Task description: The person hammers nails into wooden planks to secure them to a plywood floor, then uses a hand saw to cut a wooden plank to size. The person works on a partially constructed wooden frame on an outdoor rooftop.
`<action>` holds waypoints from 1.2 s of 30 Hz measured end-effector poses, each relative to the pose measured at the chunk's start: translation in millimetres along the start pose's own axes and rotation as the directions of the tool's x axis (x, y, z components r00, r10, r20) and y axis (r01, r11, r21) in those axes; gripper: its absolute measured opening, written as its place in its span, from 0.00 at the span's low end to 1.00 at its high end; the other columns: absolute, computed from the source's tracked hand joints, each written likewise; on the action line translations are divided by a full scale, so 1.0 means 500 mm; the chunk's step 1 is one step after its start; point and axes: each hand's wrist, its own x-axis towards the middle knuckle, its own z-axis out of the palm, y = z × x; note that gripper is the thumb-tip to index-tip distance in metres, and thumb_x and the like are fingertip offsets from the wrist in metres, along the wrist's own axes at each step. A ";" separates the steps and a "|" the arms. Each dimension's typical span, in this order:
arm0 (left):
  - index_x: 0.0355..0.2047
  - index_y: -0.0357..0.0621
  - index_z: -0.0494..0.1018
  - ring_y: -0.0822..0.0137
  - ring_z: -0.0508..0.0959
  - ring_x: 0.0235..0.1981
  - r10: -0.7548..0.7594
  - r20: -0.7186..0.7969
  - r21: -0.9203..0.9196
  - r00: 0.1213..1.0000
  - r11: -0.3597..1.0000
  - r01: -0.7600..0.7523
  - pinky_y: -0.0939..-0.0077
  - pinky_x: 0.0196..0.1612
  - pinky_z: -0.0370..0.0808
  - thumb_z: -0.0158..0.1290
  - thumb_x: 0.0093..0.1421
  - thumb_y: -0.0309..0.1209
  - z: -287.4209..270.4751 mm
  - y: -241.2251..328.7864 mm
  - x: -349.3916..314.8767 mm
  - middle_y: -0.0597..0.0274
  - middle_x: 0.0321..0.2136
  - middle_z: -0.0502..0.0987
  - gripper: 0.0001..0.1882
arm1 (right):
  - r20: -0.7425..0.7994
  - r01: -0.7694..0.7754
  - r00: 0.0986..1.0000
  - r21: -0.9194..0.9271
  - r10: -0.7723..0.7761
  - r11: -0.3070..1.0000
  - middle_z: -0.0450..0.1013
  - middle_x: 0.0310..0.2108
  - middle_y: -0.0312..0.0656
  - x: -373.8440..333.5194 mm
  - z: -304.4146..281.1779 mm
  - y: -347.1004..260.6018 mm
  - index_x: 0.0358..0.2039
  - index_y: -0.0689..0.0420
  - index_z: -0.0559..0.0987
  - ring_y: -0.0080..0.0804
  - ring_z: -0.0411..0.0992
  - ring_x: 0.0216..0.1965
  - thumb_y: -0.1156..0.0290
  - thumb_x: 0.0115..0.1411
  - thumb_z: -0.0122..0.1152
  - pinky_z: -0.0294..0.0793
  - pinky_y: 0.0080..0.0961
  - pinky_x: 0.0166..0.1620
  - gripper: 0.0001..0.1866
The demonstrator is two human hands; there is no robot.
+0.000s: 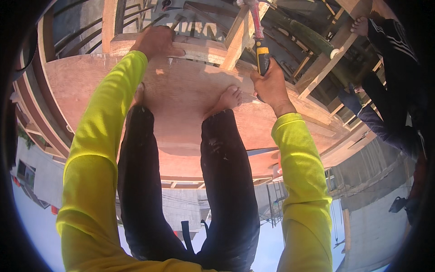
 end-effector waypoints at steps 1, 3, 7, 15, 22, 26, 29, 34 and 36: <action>0.39 0.41 0.85 0.52 0.83 0.49 0.024 -0.042 0.026 0.999 0.999 -0.023 0.57 0.57 0.75 0.62 0.51 0.66 0.004 0.002 -0.006 0.50 0.44 0.84 0.37 | 0.094 0.017 0.996 -0.228 0.005 0.974 0.72 0.22 0.38 -0.038 0.000 0.022 0.53 0.67 0.71 0.26 0.72 0.18 0.73 0.62 0.64 0.79 0.27 0.27 0.21; 0.40 0.41 0.85 0.52 0.83 0.49 0.043 -0.128 0.069 0.991 0.997 -0.035 0.57 0.57 0.75 0.61 0.51 0.66 0.033 -0.004 -0.019 0.49 0.44 0.84 0.37 | 0.237 0.009 0.967 -0.392 0.091 0.920 0.72 0.22 0.38 -0.043 -0.027 -0.012 0.58 0.67 0.69 0.25 0.72 0.18 0.74 0.61 0.65 0.77 0.26 0.25 0.26; 0.40 0.36 0.83 0.50 0.81 0.49 0.035 -0.044 0.001 0.998 0.999 -0.035 0.57 0.56 0.75 0.62 0.51 0.62 0.000 -0.015 0.001 0.47 0.41 0.83 0.36 | -0.023 0.198 0.980 0.032 -0.197 0.980 0.71 0.21 0.35 0.020 -0.095 -0.135 0.48 0.64 0.73 0.22 0.72 0.19 0.74 0.65 0.66 0.76 0.23 0.26 0.15; 0.40 0.37 0.84 0.51 0.83 0.49 0.039 0.070 0.021 0.997 0.999 -0.040 0.57 0.56 0.76 0.60 0.52 0.65 -0.007 0.000 -0.008 0.48 0.45 0.83 0.38 | 0.227 -0.042 0.967 -0.302 0.115 0.952 0.74 0.25 0.43 -0.067 0.001 0.024 0.57 0.68 0.69 0.29 0.75 0.19 0.75 0.60 0.65 0.76 0.29 0.25 0.26; 0.39 0.37 0.83 0.49 0.83 0.46 0.096 -0.110 0.045 0.989 0.995 -0.092 0.57 0.52 0.78 0.64 0.45 0.63 0.032 -0.016 -0.007 0.46 0.41 0.84 0.38 | -0.200 0.219 0.963 0.197 -0.179 0.956 0.70 0.20 0.37 0.013 -0.038 -0.121 0.42 0.61 0.71 0.22 0.70 0.16 0.71 0.64 0.66 0.72 0.24 0.22 0.13; 0.41 0.39 0.84 0.50 0.83 0.45 0.065 0.026 0.011 0.998 0.998 -0.065 0.57 0.52 0.77 0.64 0.46 0.64 -0.010 -0.007 -0.008 0.49 0.42 0.84 0.38 | -0.021 0.042 0.999 0.057 -0.041 0.998 0.72 0.22 0.40 -0.051 0.027 0.054 0.50 0.65 0.70 0.25 0.70 0.16 0.72 0.62 0.66 0.73 0.27 0.21 0.20; 0.41 0.42 0.84 0.50 0.83 0.46 0.103 0.076 0.038 0.992 0.994 -0.106 0.57 0.53 0.77 0.64 0.48 0.64 0.004 -0.014 -0.015 0.51 0.43 0.84 0.37 | 0.202 -0.263 0.935 -0.150 0.290 0.953 0.71 0.21 0.38 -0.125 0.020 0.052 0.52 0.66 0.70 0.26 0.71 0.17 0.73 0.62 0.67 0.73 0.28 0.21 0.21; 0.45 0.43 0.81 0.57 0.80 0.52 0.166 -0.119 0.019 0.979 0.986 -0.165 0.58 0.60 0.69 0.65 0.49 0.61 0.034 0.000 -0.039 0.58 0.44 0.82 0.36 | 0.108 0.058 0.992 0.036 -0.062 0.998 0.70 0.23 0.34 -0.158 0.050 0.058 0.49 0.63 0.71 0.20 0.70 0.20 0.77 0.63 0.64 0.71 0.21 0.24 0.15; 0.50 0.45 0.78 0.60 0.80 0.51 0.293 -0.320 0.160 0.901 0.954 -0.253 0.55 0.60 0.68 0.68 0.47 0.56 0.075 0.018 -0.053 0.60 0.43 0.82 0.36 | 0.087 0.241 0.963 0.154 -0.256 0.958 0.70 0.25 0.33 -0.126 0.075 0.066 0.48 0.62 0.72 0.19 0.69 0.21 0.78 0.63 0.63 0.71 0.19 0.25 0.14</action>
